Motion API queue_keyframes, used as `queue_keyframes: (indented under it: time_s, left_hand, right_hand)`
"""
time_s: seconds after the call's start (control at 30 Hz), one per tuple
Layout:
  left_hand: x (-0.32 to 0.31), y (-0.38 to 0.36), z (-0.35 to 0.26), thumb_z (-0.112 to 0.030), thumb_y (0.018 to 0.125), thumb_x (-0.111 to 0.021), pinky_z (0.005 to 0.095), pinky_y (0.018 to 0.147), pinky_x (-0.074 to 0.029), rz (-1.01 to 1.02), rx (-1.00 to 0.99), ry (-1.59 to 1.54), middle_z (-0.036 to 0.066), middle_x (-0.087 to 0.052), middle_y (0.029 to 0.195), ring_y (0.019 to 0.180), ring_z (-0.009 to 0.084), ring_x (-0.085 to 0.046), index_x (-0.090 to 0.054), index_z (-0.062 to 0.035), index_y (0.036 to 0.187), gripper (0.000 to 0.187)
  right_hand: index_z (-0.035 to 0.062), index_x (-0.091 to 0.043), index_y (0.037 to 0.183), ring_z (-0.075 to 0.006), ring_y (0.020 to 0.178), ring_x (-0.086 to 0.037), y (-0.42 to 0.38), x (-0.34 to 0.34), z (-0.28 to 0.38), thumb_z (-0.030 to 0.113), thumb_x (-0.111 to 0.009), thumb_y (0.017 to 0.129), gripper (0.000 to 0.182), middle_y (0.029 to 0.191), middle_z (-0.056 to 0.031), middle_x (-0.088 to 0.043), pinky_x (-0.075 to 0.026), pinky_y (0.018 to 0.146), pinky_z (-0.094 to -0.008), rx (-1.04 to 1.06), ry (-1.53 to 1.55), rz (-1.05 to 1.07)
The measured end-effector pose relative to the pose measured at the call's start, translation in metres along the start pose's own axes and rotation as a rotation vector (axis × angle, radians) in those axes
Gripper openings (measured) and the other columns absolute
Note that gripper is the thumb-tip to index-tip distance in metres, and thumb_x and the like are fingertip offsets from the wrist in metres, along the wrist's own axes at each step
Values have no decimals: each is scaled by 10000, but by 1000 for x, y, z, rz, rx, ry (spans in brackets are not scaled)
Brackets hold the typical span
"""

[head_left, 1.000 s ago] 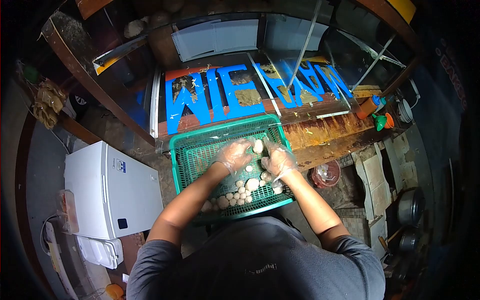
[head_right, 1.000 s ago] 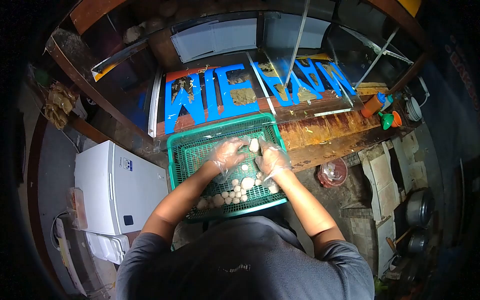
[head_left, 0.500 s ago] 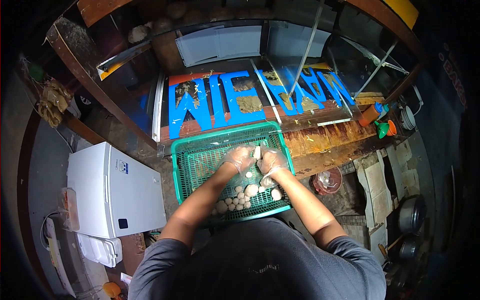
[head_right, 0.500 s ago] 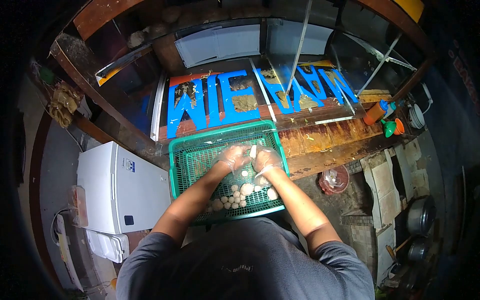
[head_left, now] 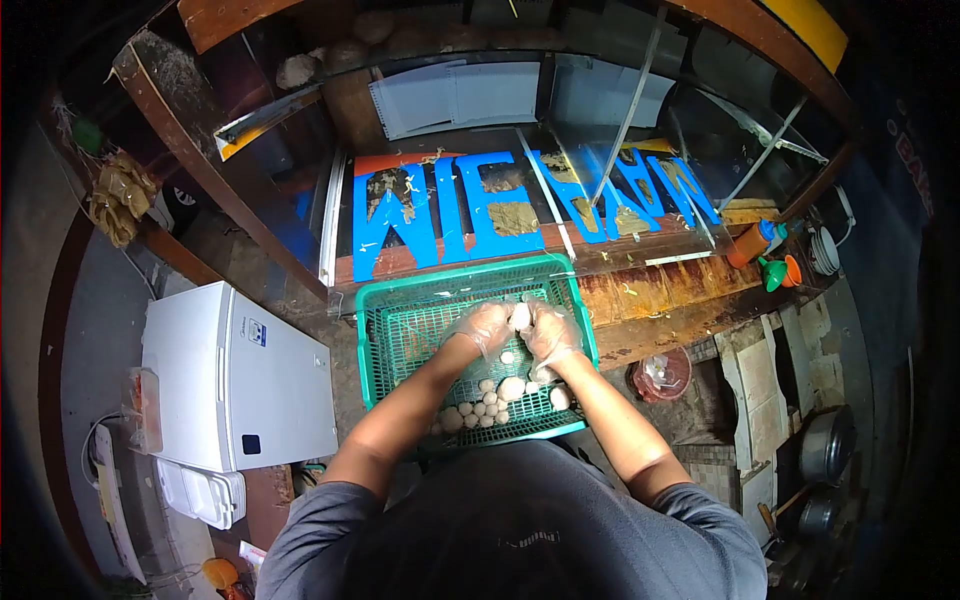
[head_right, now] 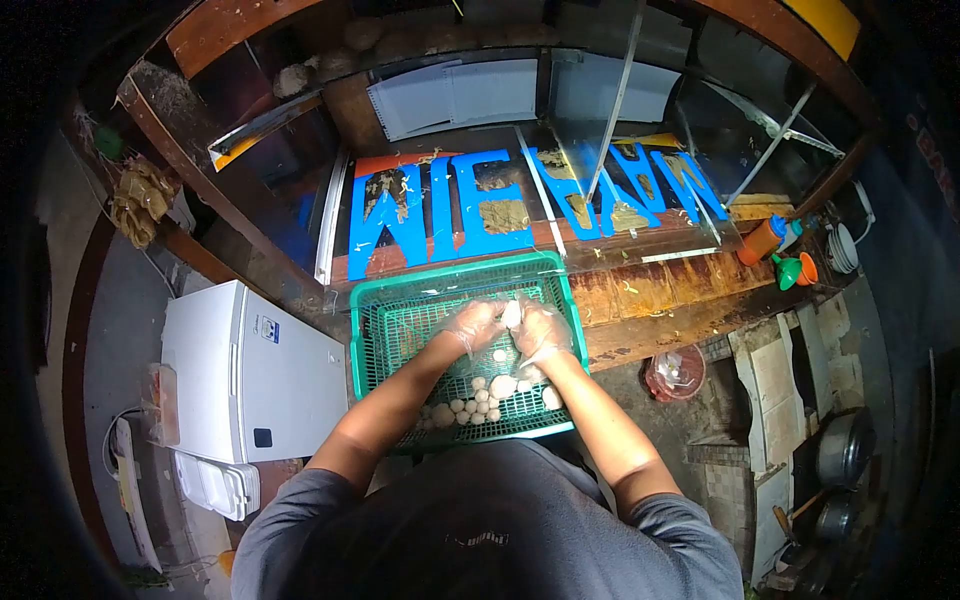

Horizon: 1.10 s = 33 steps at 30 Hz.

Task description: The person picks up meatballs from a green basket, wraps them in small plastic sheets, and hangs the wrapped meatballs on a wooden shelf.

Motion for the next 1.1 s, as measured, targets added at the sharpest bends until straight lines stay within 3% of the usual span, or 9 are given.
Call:
queue_keyframes:
  time_s: [0.1,0.2,0.27,0.43,0.6,0.77,0.83,0.9,1.1]
  left_hand:
    - [11,-8,-3,-242,878,-573,468,910,-505,-111,-88,-74,234,-664,1076,1018,401,-634,-674,-89,1109,294]
    - [17,-25,-7,-214,906,-584,411,900,-522,-111,-190,-340,187,-689,1084,1001,323,-671,-660,-59,1149,297]
    - [23,-48,-26,-130,932,-610,307,926,-489,24,-218,-868,88,-656,1152,1059,129,-600,-583,15,1254,355]
    - [43,-84,-32,-134,932,-628,315,922,-501,27,-240,-948,84,-616,1189,1075,153,-596,-538,23,1290,401]
    - [48,-117,-27,-98,916,-660,301,828,-540,71,-66,-1068,86,-559,1227,1029,164,-614,-507,3,1320,444]
    - [47,-149,-18,-81,938,-635,307,817,-568,51,-32,-1056,102,-554,1277,1030,166,-625,-504,-11,1321,411]
    - [40,-157,-8,-69,940,-621,325,872,-543,73,-13,-1040,103,-570,1274,1082,175,-607,-511,-17,1316,395]
    - [44,-168,-13,-109,974,-569,418,932,-537,-52,-415,-794,147,-473,1337,1183,271,-553,-478,-9,1318,369]
    - [45,-183,-19,-76,981,-521,333,1003,-457,-74,-134,-972,137,-607,1251,1169,193,-555,-575,37,1271,316]
  right_hand:
    - [93,-605,1242,-368,939,-662,-7,12,6,186,-684,786,472,1008,-189,-692,-530,823,-451,84,113,-151]
    - [99,-621,1221,-351,931,-665,-18,14,11,173,-733,756,484,1009,-161,-695,-529,816,-441,69,318,-95]
    - [97,-623,1221,-339,929,-667,-30,28,29,158,-734,758,480,1010,-159,-694,-530,808,-426,79,431,-57]
    - [35,-617,1222,-287,943,-682,-51,27,38,67,-777,722,526,1055,-158,-694,-539,834,-354,144,666,-180]
    - [-20,-596,1242,-217,953,-682,-71,37,61,77,-795,746,543,1072,-162,-692,-527,857,-331,268,828,-94]
    - [-17,-567,1273,-164,955,-670,-92,20,71,59,-771,796,524,1067,-124,-691,-534,840,-303,194,973,76]
    - [-7,-530,1302,-149,971,-663,-101,12,77,16,-733,838,506,1080,-104,-680,-538,831,-272,52,1230,202]
    - [3,-494,1328,-133,964,-656,-104,8,80,-22,-696,865,506,1087,-86,-668,-535,828,-240,69,1208,228]
    - [2,-467,1347,-131,954,-647,-110,-15,81,-53,-650,865,519,1063,-85,-669,-529,838,-255,0,1410,300]
Point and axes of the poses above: each hand's wrist, its own y-axis towards the middle knuckle, its own x-axis out of the back of the hand, z = x × y, the point moved 8 cm from there along y, towards the middle knuckle
